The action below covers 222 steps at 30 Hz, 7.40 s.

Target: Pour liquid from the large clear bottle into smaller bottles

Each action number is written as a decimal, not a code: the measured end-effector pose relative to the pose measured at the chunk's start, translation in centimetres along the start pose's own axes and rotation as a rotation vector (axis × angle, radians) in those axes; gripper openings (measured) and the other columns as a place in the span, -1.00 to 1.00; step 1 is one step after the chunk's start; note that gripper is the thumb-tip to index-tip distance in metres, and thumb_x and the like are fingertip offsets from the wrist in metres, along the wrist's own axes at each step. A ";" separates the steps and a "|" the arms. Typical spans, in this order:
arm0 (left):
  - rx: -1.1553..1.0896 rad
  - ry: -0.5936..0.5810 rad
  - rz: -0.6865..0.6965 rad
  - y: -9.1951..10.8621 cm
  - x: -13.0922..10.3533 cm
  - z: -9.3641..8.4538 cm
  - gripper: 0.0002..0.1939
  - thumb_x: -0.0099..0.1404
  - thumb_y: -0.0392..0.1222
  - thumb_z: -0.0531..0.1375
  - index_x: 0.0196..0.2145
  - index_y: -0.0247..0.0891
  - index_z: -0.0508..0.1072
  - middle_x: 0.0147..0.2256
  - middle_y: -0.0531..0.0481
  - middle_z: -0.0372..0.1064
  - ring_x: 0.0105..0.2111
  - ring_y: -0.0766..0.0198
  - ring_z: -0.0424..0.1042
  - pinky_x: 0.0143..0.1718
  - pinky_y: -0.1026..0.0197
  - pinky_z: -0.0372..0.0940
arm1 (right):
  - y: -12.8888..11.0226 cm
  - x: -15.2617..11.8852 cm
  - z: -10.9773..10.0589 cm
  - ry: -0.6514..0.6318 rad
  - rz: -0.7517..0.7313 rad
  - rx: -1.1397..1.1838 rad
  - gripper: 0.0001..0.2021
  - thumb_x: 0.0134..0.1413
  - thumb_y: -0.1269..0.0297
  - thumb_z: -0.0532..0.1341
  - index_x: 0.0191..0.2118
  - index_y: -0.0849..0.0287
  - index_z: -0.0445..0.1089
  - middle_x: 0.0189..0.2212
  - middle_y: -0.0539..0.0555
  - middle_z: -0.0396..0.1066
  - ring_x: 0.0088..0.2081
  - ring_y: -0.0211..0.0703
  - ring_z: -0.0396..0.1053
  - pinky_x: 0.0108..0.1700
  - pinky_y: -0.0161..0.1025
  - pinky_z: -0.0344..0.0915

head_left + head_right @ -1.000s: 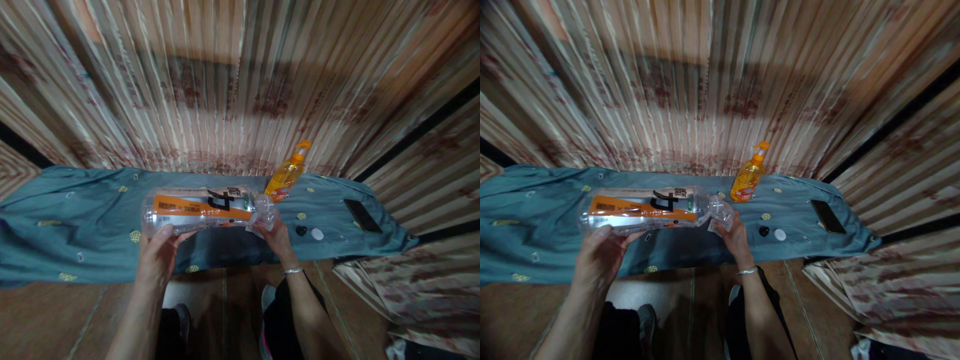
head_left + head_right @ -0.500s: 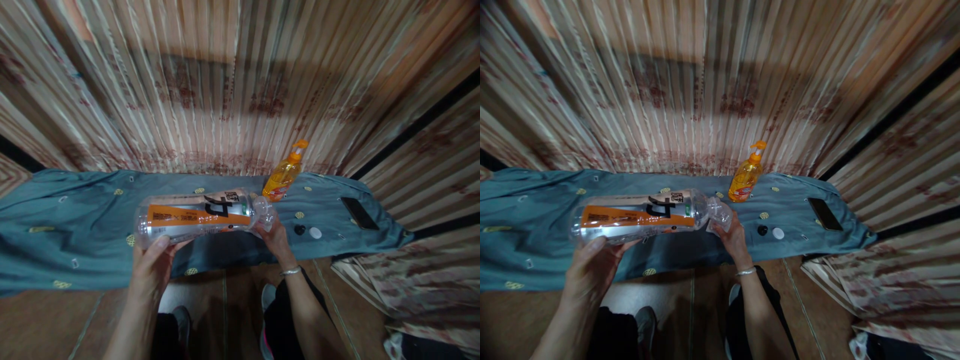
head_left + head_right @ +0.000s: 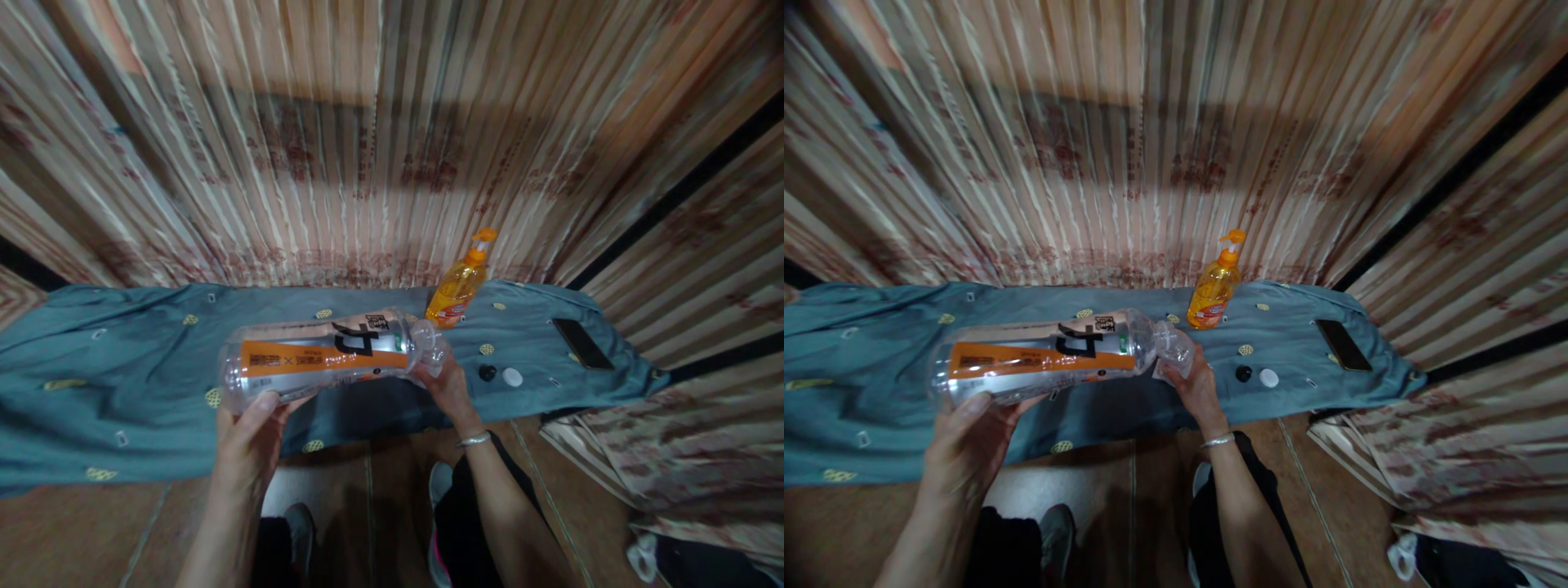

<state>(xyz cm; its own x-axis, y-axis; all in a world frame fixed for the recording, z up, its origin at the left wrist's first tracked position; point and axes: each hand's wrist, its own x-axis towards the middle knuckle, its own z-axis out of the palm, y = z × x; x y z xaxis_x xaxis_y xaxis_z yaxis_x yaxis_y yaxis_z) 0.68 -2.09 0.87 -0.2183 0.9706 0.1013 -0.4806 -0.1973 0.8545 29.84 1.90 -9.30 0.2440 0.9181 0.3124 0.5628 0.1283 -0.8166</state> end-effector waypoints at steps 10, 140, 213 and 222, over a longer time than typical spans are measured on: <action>-0.014 0.056 -0.001 0.3 -0.6 1.4 -0.53 -0.01 -0.10 0.52 -0.12 -0.16 0.61 -0.26 0.01 0.62 -0.24 0.04 0.62 -0.08 -0.16 0.54 | -0.6 0.0 -0.3 -0.018 -0.038 0.026 -0.37 0.05 0.01 0.36 0.19 0.19 0.33 0.02 0.26 0.56 -0.01 0.20 0.57 0.00 0.09 0.53; -0.032 0.083 0.063 0.1 -0.5 2.3 -0.59 -0.13 -0.01 0.54 -0.30 -0.14 0.61 -0.33 -0.01 0.64 -0.32 0.06 0.64 -0.36 0.13 0.59 | 1.3 0.2 -0.1 -0.017 -0.043 -0.112 -0.47 0.04 0.29 0.35 0.15 0.20 0.30 -0.06 0.23 0.59 -0.07 0.16 0.59 -0.07 -0.04 0.50; 0.016 0.067 0.056 -0.1 -0.5 2.1 -0.46 -0.08 0.03 0.52 -0.11 -0.07 0.58 -0.21 -0.03 0.64 -0.31 0.03 0.63 -0.35 0.09 0.59 | 0.8 0.1 -0.1 0.000 0.013 -0.100 -0.46 -0.01 0.23 0.36 0.12 0.14 0.32 -0.09 0.18 0.61 -0.08 0.16 0.60 -0.08 -0.02 0.53; 0.042 0.058 0.052 0.1 -0.6 2.1 -0.47 -0.06 0.01 0.51 -0.09 -0.04 0.58 -0.23 0.00 0.64 -0.27 0.00 0.63 -0.34 0.06 0.59 | 0.4 0.1 -0.3 -0.008 0.028 -0.098 -0.48 0.00 0.21 0.36 0.10 0.15 0.31 -0.09 0.20 0.61 -0.07 0.18 0.60 -0.07 0.01 0.52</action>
<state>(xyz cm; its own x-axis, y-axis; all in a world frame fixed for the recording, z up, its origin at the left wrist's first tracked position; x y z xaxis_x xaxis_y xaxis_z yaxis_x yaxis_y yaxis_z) 2.52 -2.37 1.94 -0.2918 0.9492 0.1176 -0.4312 -0.2403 0.8697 30.30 1.97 -9.47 0.2542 0.9240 0.2858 0.6308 0.0656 -0.7732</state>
